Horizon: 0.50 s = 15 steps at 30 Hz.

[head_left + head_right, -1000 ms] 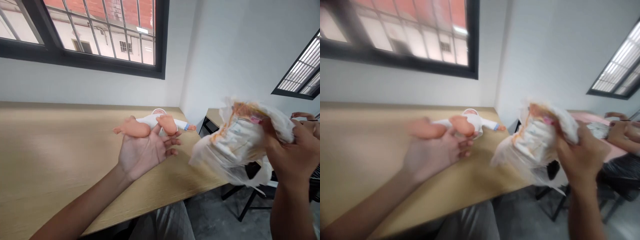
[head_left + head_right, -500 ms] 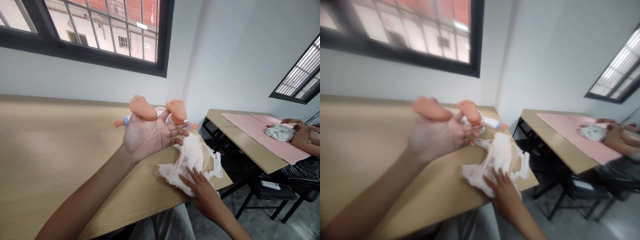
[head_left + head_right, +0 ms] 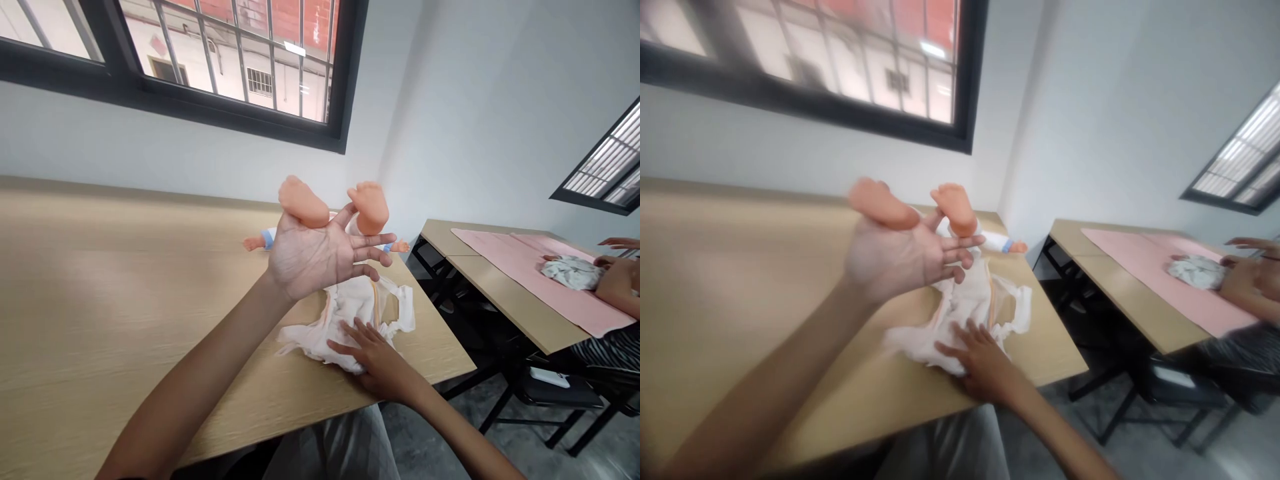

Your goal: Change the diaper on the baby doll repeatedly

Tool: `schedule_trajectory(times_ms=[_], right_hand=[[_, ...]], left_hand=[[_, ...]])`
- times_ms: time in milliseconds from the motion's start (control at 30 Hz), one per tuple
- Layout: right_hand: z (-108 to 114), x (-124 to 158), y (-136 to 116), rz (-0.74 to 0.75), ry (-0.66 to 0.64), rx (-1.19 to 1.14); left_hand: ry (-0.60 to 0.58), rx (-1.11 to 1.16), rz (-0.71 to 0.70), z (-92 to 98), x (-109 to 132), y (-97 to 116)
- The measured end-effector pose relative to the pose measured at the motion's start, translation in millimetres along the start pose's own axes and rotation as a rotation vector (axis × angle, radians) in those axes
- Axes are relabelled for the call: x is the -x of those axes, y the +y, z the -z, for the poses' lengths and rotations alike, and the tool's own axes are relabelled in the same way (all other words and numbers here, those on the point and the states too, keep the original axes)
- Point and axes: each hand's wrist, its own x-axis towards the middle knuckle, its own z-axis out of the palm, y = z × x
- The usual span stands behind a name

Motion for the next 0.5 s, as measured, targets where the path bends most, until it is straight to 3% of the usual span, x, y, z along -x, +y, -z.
schedule_trajectory(times_ms=[200, 333, 400, 500], right_hand=[[3.4, -23.7, 12.2, 0.111, 0.022, -0.001], [5.9, -32.4, 17.3, 0.160, 0.046, 0.033], [6.7, -31.4, 14.2, 0.170, 0.076, 0.054], [0.0, -21.2, 4.2, 0.137, 0.150, 0.066]], left_hand=[[0.088, -0.058, -0.024, -2.1, 1.8, 5.3], [0.010, -0.137, 0.003, -2.1, 2.2, 3.7], [-0.048, -0.145, 0.026, 0.1, 2.8, -7.0], [-0.066, -0.050, 0.052, 7.9, 9.2, -40.6]])
